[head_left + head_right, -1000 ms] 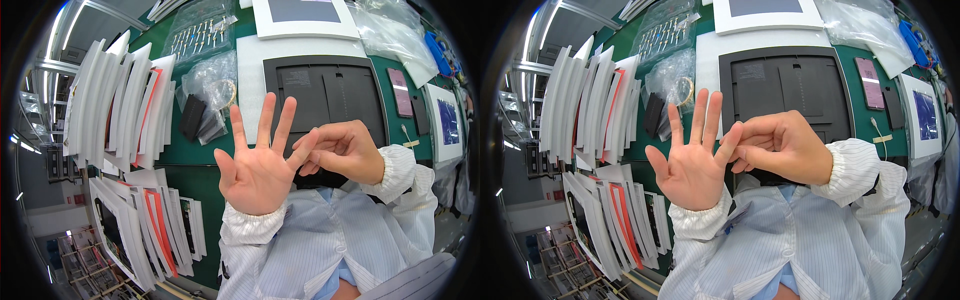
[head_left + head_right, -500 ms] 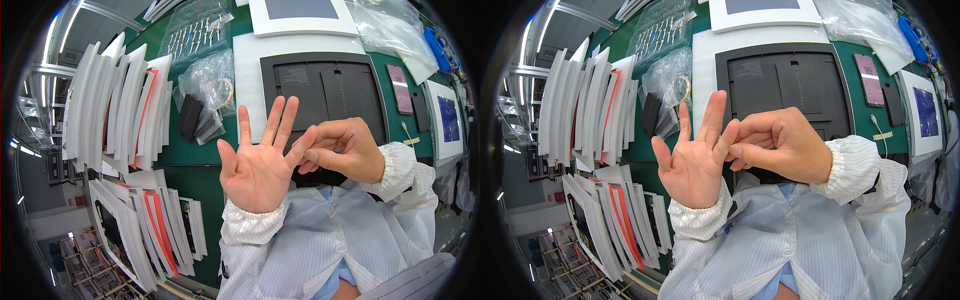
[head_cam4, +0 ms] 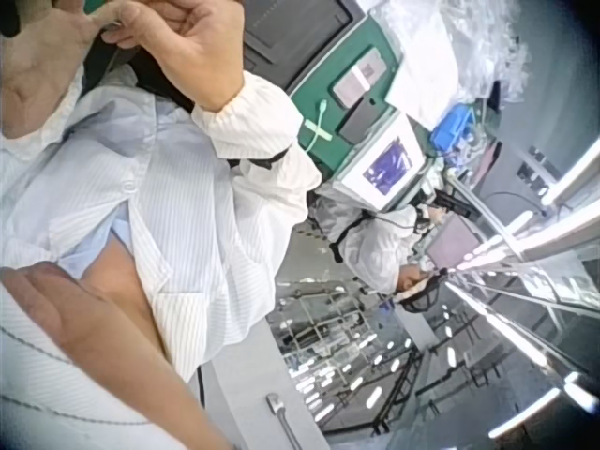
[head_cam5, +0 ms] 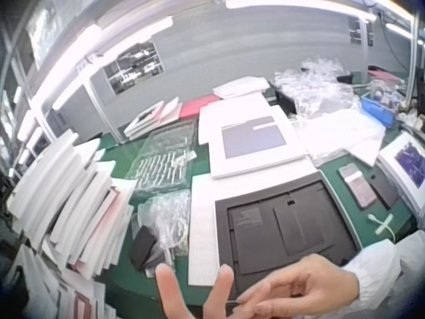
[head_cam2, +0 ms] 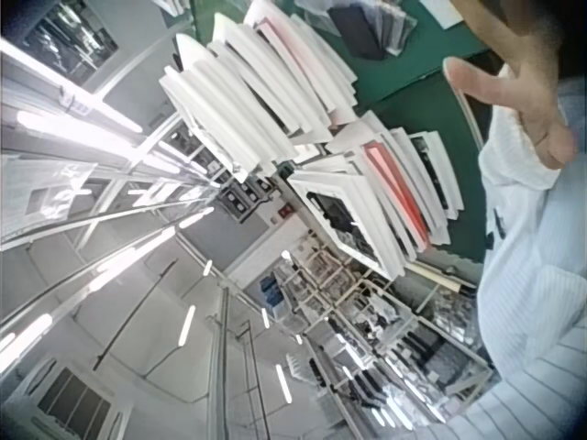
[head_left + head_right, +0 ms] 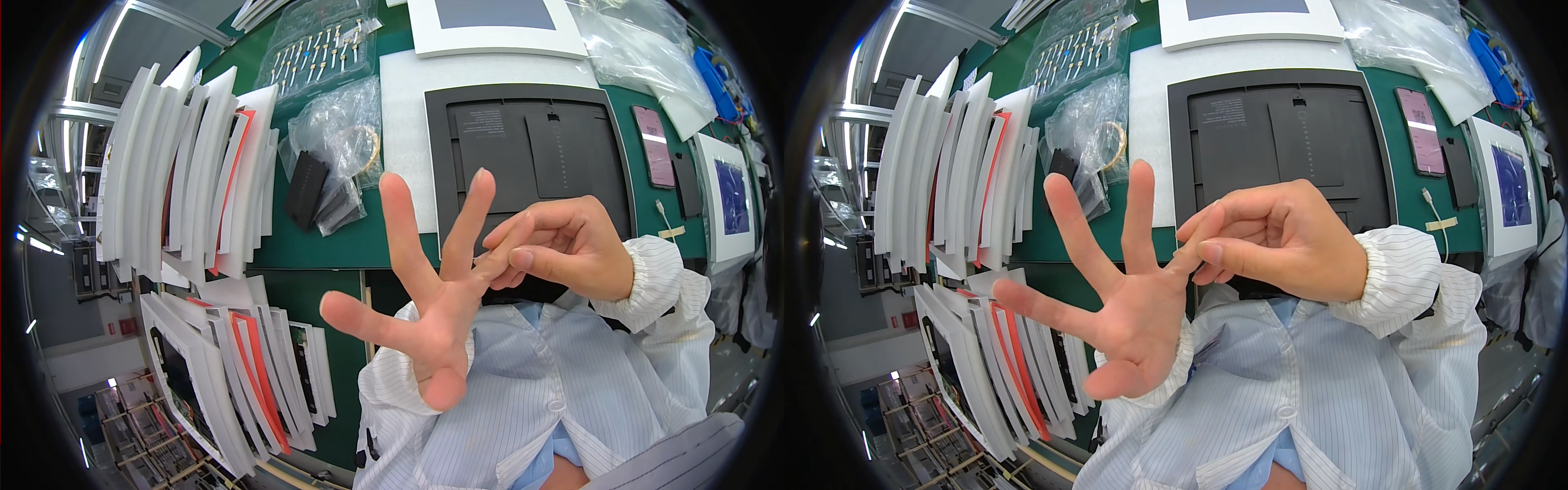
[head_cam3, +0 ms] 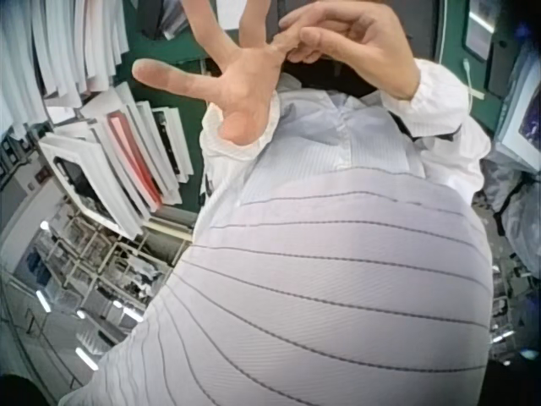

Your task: Assembling electronic screen components by connecting ribbon cables and fitting plastic housings.

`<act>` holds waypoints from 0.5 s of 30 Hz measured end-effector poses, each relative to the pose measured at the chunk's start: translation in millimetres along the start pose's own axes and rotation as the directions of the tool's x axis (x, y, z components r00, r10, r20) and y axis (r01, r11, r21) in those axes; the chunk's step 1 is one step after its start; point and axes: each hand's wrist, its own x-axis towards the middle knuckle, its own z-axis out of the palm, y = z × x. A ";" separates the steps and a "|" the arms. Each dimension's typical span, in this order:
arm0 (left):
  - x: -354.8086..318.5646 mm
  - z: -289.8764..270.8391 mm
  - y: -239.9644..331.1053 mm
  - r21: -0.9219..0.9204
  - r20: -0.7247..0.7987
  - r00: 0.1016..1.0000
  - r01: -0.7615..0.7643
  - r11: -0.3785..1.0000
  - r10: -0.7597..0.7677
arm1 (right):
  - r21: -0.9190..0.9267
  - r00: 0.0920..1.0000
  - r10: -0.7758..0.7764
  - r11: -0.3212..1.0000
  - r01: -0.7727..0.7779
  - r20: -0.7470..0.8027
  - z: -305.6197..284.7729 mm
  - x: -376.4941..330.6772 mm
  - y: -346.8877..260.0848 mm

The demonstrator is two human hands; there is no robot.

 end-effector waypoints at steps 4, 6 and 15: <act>1.3 -3.2 -1.9 -0.019 0.041 0.998 -0.050 0.999 0.051 | -0.010 0.999 -0.022 1.000 0.022 0.027 0.6 0.2 -0.3; 1.6 -5.8 -1.4 -0.048 0.070 0.995 -0.062 0.997 0.065 | -0.015 0.999 -0.028 0.999 0.028 0.033 0.8 0.1 -0.2; 0.7 -1.2 1.9 -0.149 -0.089 0.994 0.048 0.988 -0.062 | -0.029 1.000 -0.013 0.999 0.014 0.023 1.3 0.2 0.3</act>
